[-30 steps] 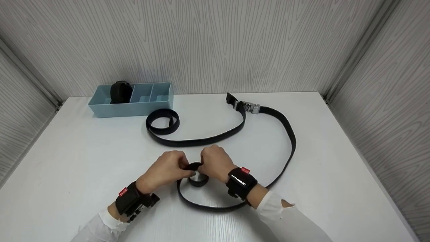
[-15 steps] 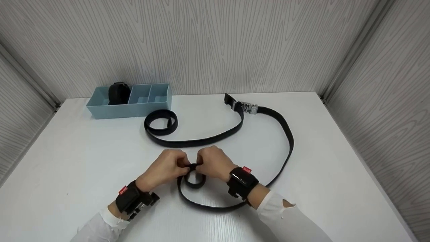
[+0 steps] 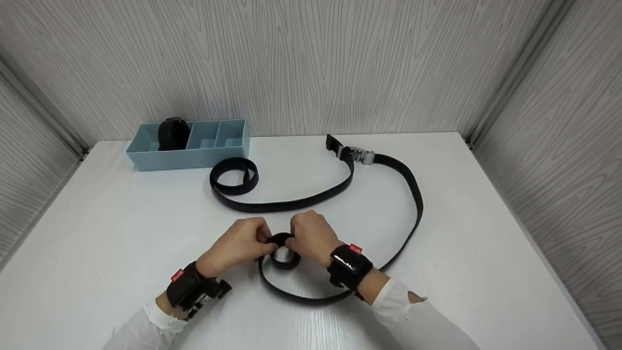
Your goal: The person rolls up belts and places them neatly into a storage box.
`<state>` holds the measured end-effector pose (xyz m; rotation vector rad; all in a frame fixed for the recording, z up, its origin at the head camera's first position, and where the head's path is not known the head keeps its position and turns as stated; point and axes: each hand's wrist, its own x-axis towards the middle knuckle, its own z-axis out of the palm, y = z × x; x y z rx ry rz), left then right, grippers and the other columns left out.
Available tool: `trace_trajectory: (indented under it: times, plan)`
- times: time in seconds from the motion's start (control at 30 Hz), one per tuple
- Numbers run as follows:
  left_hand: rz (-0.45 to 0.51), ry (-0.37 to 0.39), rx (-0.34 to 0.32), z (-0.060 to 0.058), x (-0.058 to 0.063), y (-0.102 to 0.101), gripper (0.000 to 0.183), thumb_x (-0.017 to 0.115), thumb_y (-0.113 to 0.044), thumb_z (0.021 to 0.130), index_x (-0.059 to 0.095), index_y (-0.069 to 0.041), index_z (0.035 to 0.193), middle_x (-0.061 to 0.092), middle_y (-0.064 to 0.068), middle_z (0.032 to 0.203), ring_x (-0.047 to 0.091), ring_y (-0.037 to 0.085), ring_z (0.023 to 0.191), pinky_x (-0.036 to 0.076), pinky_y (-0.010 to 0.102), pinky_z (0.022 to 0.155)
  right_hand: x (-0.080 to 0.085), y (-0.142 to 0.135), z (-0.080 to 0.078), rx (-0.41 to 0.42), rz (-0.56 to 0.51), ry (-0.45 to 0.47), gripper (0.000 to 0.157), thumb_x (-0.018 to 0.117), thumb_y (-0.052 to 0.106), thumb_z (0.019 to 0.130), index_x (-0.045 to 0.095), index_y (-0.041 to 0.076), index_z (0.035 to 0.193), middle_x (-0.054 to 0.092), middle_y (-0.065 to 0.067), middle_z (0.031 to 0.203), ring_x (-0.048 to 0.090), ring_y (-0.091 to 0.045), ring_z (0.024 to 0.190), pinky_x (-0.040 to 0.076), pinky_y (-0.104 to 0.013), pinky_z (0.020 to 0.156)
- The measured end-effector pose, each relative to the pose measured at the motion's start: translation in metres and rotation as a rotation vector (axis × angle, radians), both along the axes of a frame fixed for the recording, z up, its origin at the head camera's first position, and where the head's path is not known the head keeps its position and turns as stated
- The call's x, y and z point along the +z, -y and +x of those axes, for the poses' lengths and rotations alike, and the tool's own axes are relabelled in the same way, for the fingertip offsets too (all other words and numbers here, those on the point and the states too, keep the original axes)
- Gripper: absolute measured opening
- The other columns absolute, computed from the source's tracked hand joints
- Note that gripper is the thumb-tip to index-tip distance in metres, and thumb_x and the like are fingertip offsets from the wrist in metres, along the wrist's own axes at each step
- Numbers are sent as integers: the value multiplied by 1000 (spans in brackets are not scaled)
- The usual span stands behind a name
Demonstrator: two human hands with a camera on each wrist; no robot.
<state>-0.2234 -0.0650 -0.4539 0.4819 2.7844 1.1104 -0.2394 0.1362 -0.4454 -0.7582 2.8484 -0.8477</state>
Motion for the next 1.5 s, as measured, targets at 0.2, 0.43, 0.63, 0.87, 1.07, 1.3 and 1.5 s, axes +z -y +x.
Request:
trace_trajectory:
  times: [0.2,0.43,0.63,0.87,1.07,1.3,1.5]
  plan:
    - [21,-42,-43,-1,0,0,8,77,-5,82,69,-7,81,67,-3,74,58,11,65,47,28,61,4,-2,1,8,-5,131,16,73,6,83,65,11,71,61,5,57,57,-8,47,42,-24,45]
    - [-39,-183,-102,-2,-3,-2,7,81,-10,85,76,-12,82,64,-4,78,58,10,73,48,31,63,1,-3,-1,70,-8,19,14,78,8,80,69,12,70,63,8,63,53,-5,56,43,-25,52]
    - [-78,-186,-41,1,-5,-7,8,81,-19,88,76,-13,89,66,-2,85,62,15,78,50,36,63,-2,-4,0,37,-1,-72,19,79,8,76,67,12,63,60,8,58,51,-6,54,42,-26,51]
    - [-108,-60,3,7,-2,-11,16,79,-20,85,67,-9,86,62,-2,80,57,15,69,46,34,60,0,-6,2,-1,31,-3,18,77,7,78,65,11,64,60,7,56,54,-8,51,43,-27,50]
    - [-124,-134,-53,5,-4,-11,9,76,-11,87,68,-8,83,61,-2,78,55,13,70,45,33,61,1,-7,3,-20,20,140,16,75,7,83,66,11,71,62,5,56,58,-8,46,43,-25,45]
    - [-157,-241,-128,2,-4,-10,5,76,-8,89,74,-9,86,61,-2,79,55,11,72,46,32,60,1,-8,3,6,2,27,13,81,12,81,71,13,73,65,8,65,56,-6,57,45,-27,55]
    - [-124,-261,-103,3,-6,-12,4,79,-12,89,75,-11,89,65,-2,82,60,12,75,48,33,62,2,-8,3,14,-11,-30,17,79,8,78,68,12,66,63,7,61,54,-7,55,45,-27,52]
